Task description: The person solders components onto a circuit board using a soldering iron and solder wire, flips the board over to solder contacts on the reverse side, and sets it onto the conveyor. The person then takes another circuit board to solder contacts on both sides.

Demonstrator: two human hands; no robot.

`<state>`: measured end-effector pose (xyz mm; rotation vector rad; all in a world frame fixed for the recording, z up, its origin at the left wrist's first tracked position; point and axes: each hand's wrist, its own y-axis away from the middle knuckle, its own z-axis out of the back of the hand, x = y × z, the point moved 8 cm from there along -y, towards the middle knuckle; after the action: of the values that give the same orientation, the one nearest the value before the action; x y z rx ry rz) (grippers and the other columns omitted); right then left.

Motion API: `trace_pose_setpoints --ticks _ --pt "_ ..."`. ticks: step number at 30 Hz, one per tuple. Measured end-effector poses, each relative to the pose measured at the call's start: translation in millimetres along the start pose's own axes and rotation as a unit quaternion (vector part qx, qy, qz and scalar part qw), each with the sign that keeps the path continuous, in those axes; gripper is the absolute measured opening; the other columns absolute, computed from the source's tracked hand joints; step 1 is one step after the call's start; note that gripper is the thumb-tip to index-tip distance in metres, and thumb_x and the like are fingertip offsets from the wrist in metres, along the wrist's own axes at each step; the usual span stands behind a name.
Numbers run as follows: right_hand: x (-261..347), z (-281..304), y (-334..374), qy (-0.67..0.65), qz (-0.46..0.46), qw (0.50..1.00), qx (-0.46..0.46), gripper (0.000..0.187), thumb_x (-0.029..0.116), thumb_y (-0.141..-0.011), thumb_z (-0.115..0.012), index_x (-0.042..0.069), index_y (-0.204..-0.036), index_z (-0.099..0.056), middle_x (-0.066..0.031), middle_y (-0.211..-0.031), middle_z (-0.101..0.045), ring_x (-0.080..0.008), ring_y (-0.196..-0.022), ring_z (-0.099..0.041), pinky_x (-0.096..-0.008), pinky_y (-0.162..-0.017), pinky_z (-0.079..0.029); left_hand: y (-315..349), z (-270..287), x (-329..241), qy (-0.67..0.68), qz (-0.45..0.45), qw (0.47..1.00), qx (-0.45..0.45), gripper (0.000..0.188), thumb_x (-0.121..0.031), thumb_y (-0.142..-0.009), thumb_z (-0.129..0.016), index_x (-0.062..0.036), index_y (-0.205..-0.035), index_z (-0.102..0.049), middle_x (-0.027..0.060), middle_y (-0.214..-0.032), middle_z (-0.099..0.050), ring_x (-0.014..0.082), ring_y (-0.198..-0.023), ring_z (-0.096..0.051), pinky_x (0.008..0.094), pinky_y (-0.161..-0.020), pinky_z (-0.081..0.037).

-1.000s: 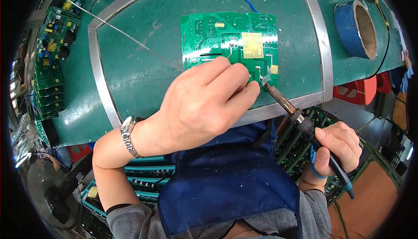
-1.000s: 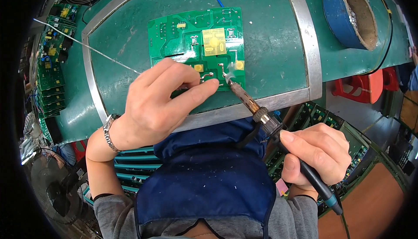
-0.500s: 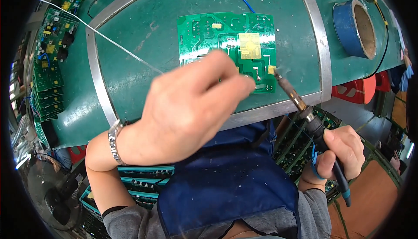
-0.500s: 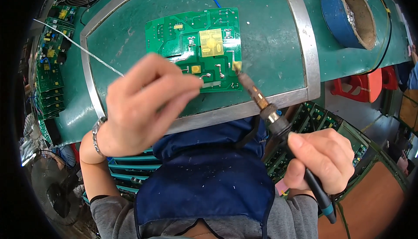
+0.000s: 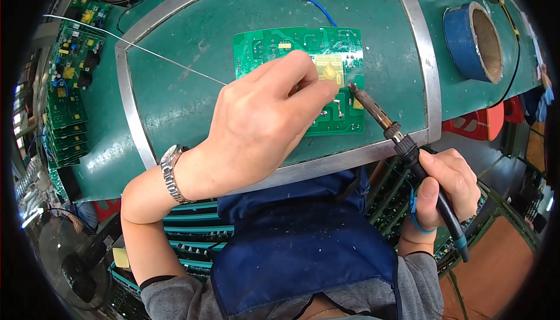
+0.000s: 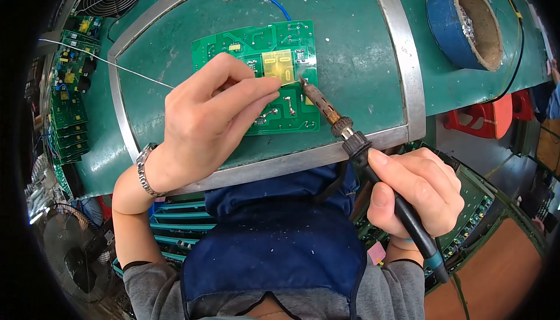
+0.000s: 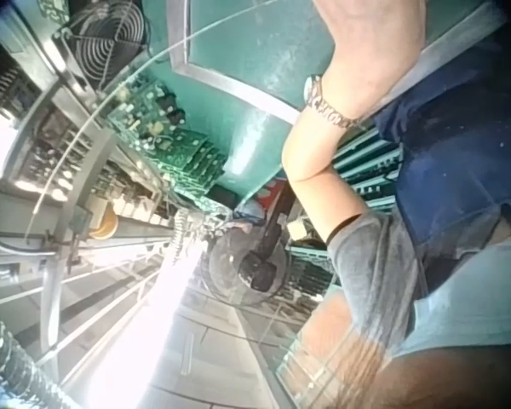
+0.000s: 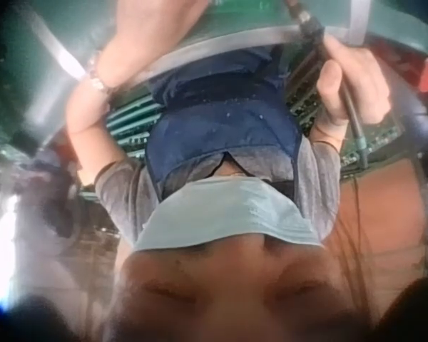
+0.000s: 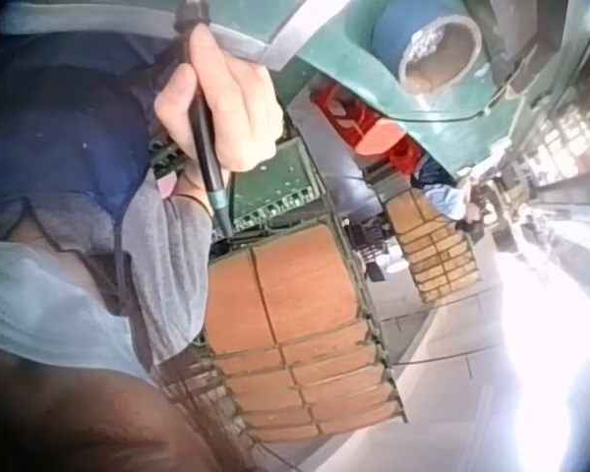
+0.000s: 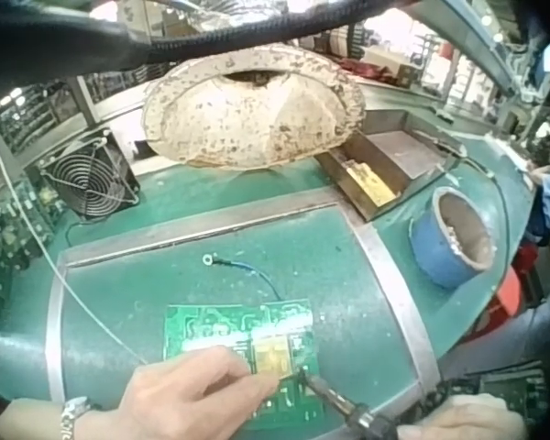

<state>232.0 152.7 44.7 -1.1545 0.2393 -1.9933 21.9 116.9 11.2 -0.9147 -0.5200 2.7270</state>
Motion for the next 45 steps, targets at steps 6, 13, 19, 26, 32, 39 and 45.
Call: trace_pose_setpoints --ticks 6,13,19,26,32,39,45 --pt "-0.4 2.2 1.9 0.008 -0.002 1.0 0.0 0.023 0.021 -0.088 -0.072 0.0 -0.096 -0.072 -0.0098 -0.07 -0.068 -0.0206 -0.052 -0.062 -0.028 -0.049 -0.049 -1.8 -3.7 -2.5 0.02 -0.007 1.0 0.004 0.025 0.005 -0.073 -0.076 -0.002 -0.097 -0.073 0.0078 -0.085 -0.056 0.0185 -0.064 -0.058 0.0297 -0.056 -0.048" --pt "1.9 0.2 2.1 0.005 -0.002 1.0 0.005 0.023 0.021 -0.088 -0.072 0.0 -0.096 -0.073 -0.0099 -0.071 -0.067 -0.0206 -0.053 -0.062 -0.0278 -0.048 -0.049 -1.6 -1.2 -6.0 -0.047 -0.027 0.999 -0.002 0.026 0.004 -0.072 -0.077 -0.0032 -0.096 -0.073 0.0058 -0.081 -0.056 0.0182 -0.065 -0.058 0.0294 -0.055 -0.047" --pt "1.7 5.5 5.1 0.017 0.0 1.0 -0.002 0.021 0.02 -0.087 -0.071 0.0 -0.094 -0.073 -0.0094 -0.069 -0.067 -0.0207 -0.052 -0.062 -0.0282 -0.047 -0.048 -1.8 -5.2 -9.1 -0.033 -0.039 0.999 -0.006 0.026 0.002 -0.07 -0.077 -0.0048 -0.095 -0.073 0.005 -0.08 -0.056 0.018 -0.065 -0.058 0.0295 -0.053 -0.046" --pt "4.9 7.2 9.4 0.013 0.002 1.0 0.001 0.022 0.021 -0.087 -0.07 0.0 -0.093 -0.073 -0.0097 -0.069 -0.067 -0.0206 -0.052 -0.062 -0.0277 -0.046 -0.048 0.9 -6.2 -12.6 -0.027 -0.053 0.998 0.007 0.027 0.001 -0.07 -0.077 -0.0057 -0.097 -0.074 0.0049 -0.079 -0.053 0.018 -0.064 -0.056 0.0291 -0.053 -0.046" --pt "4.1 15.5 13.2 0.01 -0.007 1.0 -0.023 0.029 0.028 -0.09 -0.07 -0.001 -0.091 -0.072 -0.0099 -0.068 -0.067 -0.0201 -0.052 -0.061 -0.0278 -0.047 -0.047 0.3 1.0 -8.1 0.0 -0.021 1.0 0.021 0.031 -0.001 -0.07 -0.08 -0.0047 -0.101 -0.074 0.0052 -0.082 -0.053 0.0179 -0.065 -0.055 0.0294 -0.055 -0.047" --pt "-19.4 73.2 22.7 0.081 -0.043 0.976 -0.197 0.03 0.02 -0.095 -0.059 -0.008 -0.101 -0.068 -0.0164 -0.085 -0.069 -0.0178 -0.061 -0.059 -0.0277 -0.058 -0.046 3.4 -1.1 -8.2 0.043 0.016 0.988 0.149 0.059 -0.008 -0.068 -0.085 -0.0032 -0.123 -0.064 0.0107 -0.105 -0.05 0.0234 -0.086 -0.058 0.034 -0.074 -0.052" --pt "-59.1 85.7 5.2 0.276 -0.157 0.919 -0.233 0.026 0.013 -0.099 -0.06 -0.006 -0.114 -0.069 -0.0131 -0.102 -0.072 -0.0114 -0.075 -0.063 -0.0248 -0.068 -0.05 2.7 -0.8 1.8 0.03 0.035 0.995 0.085 0.054 -0.002 -0.071 -0.082 -0.0039 -0.122 -0.064 0.0114 -0.106 -0.05 0.0233 -0.085 -0.058 0.0331 -0.073 -0.052"
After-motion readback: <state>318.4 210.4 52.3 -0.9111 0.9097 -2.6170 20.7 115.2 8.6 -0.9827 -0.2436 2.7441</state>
